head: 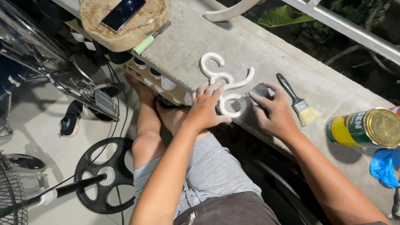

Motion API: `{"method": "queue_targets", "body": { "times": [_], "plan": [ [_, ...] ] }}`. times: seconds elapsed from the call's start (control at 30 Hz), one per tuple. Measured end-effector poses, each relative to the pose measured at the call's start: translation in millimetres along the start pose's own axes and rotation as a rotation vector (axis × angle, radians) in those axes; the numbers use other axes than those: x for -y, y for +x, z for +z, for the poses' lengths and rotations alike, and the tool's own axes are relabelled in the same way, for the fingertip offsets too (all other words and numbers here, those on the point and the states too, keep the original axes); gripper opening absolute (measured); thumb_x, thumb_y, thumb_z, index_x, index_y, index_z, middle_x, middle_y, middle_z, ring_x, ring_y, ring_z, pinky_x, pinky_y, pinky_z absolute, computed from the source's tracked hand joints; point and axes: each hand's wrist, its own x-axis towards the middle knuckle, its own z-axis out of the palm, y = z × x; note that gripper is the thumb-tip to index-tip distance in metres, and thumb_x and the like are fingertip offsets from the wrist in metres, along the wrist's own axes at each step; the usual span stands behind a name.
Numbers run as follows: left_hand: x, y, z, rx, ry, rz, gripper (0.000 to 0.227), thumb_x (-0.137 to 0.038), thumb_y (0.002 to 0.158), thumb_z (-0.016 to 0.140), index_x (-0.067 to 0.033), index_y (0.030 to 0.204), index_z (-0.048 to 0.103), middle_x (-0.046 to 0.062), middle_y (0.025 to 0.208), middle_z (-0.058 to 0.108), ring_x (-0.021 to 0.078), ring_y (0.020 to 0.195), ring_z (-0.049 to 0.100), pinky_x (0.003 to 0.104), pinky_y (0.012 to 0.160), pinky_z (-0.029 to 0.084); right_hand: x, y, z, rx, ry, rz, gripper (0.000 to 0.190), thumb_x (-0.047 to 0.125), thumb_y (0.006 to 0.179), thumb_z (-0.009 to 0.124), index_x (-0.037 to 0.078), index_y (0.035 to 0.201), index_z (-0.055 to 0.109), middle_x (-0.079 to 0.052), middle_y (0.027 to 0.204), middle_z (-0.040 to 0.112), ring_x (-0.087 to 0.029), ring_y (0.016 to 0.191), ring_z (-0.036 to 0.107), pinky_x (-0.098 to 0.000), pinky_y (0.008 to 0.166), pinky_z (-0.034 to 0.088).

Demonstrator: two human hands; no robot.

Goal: The person sands a white, script-style wooden cutout using a piece of sandpaper held by hand, then uses a brush to clear away dust.

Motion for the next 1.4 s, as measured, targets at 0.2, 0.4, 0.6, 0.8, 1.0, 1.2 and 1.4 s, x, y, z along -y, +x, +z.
{"method": "queue_targets", "body": {
  "times": [0.2,0.4,0.6,0.8,1.0,1.2,1.4],
  "plan": [
    [-0.5,33.6,36.7,-0.249,0.017,-0.008,0.093,-0.044,0.07,0.084,-0.0158,0.151,0.046,0.006,0.151,0.048,0.0364,0.145,0.029,0.064,0.113,0.027,0.6,7.5,28.7,0.023,-0.046,-0.204,0.044,0.015,0.082,0.072,0.023,0.125,0.074,-0.018,0.143,0.054,-0.044,0.118,0.064,-0.0518,0.096,0.054],
    [-5.9,18.2,6.8,-0.114,0.025,0.007,0.083,-0.04,0.081,0.077,-0.0208,0.154,0.044,0.002,0.157,0.044,0.0354,0.147,0.028,0.057,0.117,0.024,-19.6,9.8,62.5,0.017,-0.263,-0.325,0.023,0.018,0.087,0.07,0.019,0.108,0.078,-0.007,0.136,0.061,-0.033,0.103,0.065,-0.0408,0.087,0.057],
    [1.6,24.0,3.9,-0.016,0.009,-0.035,0.073,-0.018,0.087,0.045,-0.0337,0.157,0.037,-0.004,0.159,0.04,0.0354,0.151,0.025,0.056,0.117,0.025,0.8,-7.3,44.7,0.084,-0.347,-0.324,0.022,0.018,0.085,0.064,0.02,0.103,0.077,0.001,0.131,0.06,-0.029,0.098,0.061,-0.0366,0.074,0.061],
    [2.6,25.7,3.9,-0.019,0.065,0.001,0.069,-0.014,0.09,0.045,-0.033,0.156,0.039,-0.003,0.156,0.041,0.0365,0.15,0.028,0.056,0.115,0.029,9.8,-2.2,42.3,0.052,-0.396,-0.351,0.011,0.02,0.092,0.062,0.018,0.094,0.073,0.001,0.123,0.059,-0.032,0.096,0.056,-0.0343,0.068,0.058],
    [-5.0,27.5,5.8,-0.031,0.082,-0.014,0.069,-0.011,0.09,0.044,-0.0349,0.155,0.041,-0.004,0.154,0.043,0.0351,0.148,0.03,0.055,0.116,0.03,-2.0,3.5,44.7,0.104,-0.402,-0.34,0.013,0.02,0.091,0.059,0.02,0.094,0.071,0.002,0.119,0.059,-0.03,0.097,0.057,-0.0333,0.065,0.06],
    [-8.0,28.0,-3.6,-0.03,0.078,-0.032,0.069,-0.009,0.089,0.042,-0.0321,0.155,0.043,-0.001,0.155,0.044,0.0381,0.148,0.031,0.057,0.115,0.031,-2.1,-4.4,38.9,0.132,-0.415,-0.337,0.022,0.016,0.082,0.06,0.019,0.101,0.07,0.008,0.125,0.055,-0.03,0.097,0.055,-0.0322,0.065,0.062],
    [-12.4,25.3,-3.3,-0.016,0.126,-0.033,0.066,-0.012,0.091,0.044,-0.0317,0.154,0.045,-0.001,0.154,0.045,0.0379,0.148,0.032,0.057,0.114,0.033,-2.8,3.6,51.4,0.061,-0.43,-0.335,0.016,0.015,0.088,0.056,0.015,0.099,0.069,0.004,0.123,0.057,-0.029,0.097,0.054,-0.0283,0.062,0.057]
  ]
}}
